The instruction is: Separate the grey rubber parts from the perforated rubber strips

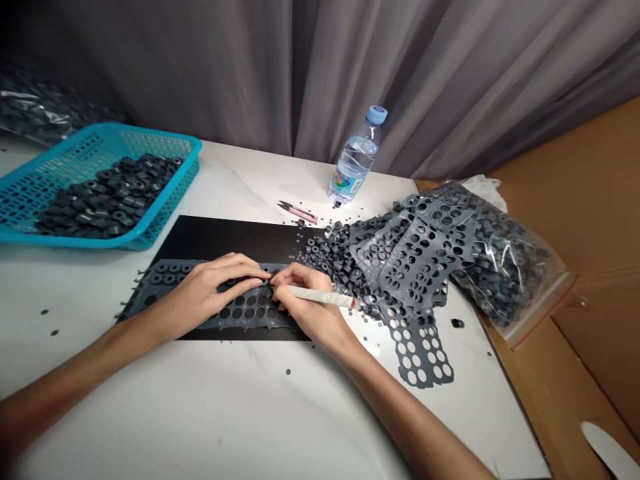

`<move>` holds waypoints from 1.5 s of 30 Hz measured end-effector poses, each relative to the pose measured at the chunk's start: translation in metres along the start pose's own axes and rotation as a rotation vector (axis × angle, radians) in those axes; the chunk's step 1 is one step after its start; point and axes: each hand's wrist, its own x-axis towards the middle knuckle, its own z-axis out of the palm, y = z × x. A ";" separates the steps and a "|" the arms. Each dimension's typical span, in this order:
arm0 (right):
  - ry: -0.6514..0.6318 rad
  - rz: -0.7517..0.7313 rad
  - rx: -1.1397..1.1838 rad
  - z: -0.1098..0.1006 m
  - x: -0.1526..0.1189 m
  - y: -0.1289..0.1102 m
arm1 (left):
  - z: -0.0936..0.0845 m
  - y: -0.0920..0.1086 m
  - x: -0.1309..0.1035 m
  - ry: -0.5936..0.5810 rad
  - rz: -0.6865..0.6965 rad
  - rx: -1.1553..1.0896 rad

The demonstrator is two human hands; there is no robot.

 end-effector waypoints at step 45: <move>0.212 -0.058 -0.056 -0.001 -0.001 0.002 | -0.019 0.027 -0.005 -0.045 -0.586 -1.034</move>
